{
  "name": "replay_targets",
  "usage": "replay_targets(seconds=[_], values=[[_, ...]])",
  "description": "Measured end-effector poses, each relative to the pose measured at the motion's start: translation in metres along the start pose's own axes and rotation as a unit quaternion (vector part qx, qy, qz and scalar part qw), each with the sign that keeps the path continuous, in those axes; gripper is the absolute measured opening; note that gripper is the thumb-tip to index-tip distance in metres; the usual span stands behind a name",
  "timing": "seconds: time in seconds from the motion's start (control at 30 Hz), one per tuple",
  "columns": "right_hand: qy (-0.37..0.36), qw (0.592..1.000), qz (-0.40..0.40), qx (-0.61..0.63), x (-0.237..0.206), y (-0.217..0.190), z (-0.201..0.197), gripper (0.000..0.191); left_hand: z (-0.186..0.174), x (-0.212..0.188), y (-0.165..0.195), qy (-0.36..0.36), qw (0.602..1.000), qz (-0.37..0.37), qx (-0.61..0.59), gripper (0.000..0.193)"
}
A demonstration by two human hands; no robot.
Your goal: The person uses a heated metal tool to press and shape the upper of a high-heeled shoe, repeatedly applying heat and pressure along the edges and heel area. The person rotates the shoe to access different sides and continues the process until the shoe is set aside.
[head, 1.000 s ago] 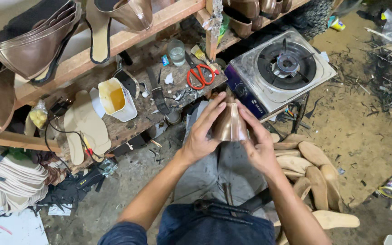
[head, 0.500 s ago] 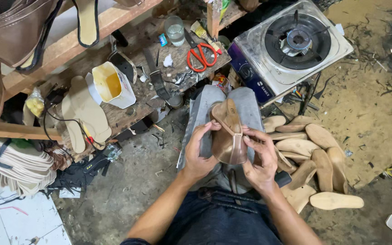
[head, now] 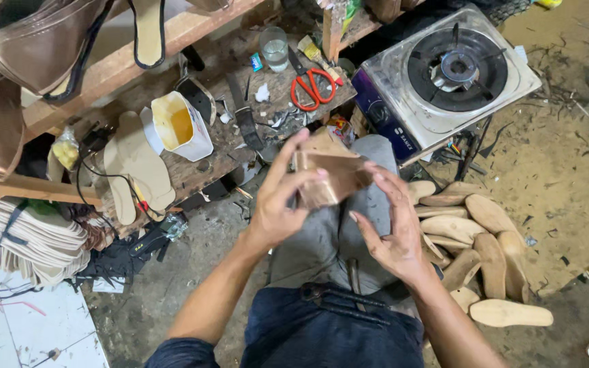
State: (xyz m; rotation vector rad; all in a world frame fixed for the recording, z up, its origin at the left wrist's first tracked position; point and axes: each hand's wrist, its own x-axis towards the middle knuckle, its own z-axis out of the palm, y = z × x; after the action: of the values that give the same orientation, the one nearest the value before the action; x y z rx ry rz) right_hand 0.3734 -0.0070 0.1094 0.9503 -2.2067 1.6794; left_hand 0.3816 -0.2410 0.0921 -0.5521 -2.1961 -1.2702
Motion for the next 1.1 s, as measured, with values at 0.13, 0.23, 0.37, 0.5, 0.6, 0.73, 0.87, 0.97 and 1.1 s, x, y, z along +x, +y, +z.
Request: replay_targets(seconds=[0.13,0.23,0.37,0.5,0.6,0.73,0.87,0.97,1.1], values=[[-0.183,0.975,0.11,-0.067,-0.02,-0.004,0.005,0.025,0.02,-0.016,-0.051,0.155,0.929,-0.131,-0.311,0.048],[-0.362,0.92,0.15,-0.022,-0.06,-0.006,0.021,0.021,0.044,-0.036,-0.08,0.136,0.918,-0.181,-0.327,0.051],[-0.41,0.894,0.169,-0.061,-0.103,-0.001,0.043,0.024,0.045,-0.051,-0.088,0.022,0.978,-0.197,-0.06,0.047],[-0.424,0.881,0.196,-0.072,-0.113,0.008,0.047,0.023,0.04,-0.023,-0.072,-0.087,0.983,-0.139,0.08,0.054],[-0.415,0.881,0.226,-0.006,-0.11,0.019,0.042,0.025,0.052,0.012,-0.063,-0.146,0.981,-0.103,0.071,0.055],[-0.329,0.78,0.47,0.249,-0.1,0.041,0.028,0.02,0.069,0.026,-0.061,-0.147,0.986,-0.076,0.019,0.051],[-0.067,0.748,0.493,0.439,-0.076,0.059,0.009,0.014,0.076,0.012,-0.069,-0.133,0.989,-0.057,0.007,0.058],[-0.047,0.741,0.474,0.474,-0.046,0.066,-0.002,0.006,0.082,0.004,-0.073,-0.122,0.991,-0.044,0.017,0.06],[-0.063,0.723,0.499,0.473,-0.017,0.064,-0.017,0.015,0.085,-0.003,-0.07,-0.104,0.993,-0.029,0.055,0.061]])
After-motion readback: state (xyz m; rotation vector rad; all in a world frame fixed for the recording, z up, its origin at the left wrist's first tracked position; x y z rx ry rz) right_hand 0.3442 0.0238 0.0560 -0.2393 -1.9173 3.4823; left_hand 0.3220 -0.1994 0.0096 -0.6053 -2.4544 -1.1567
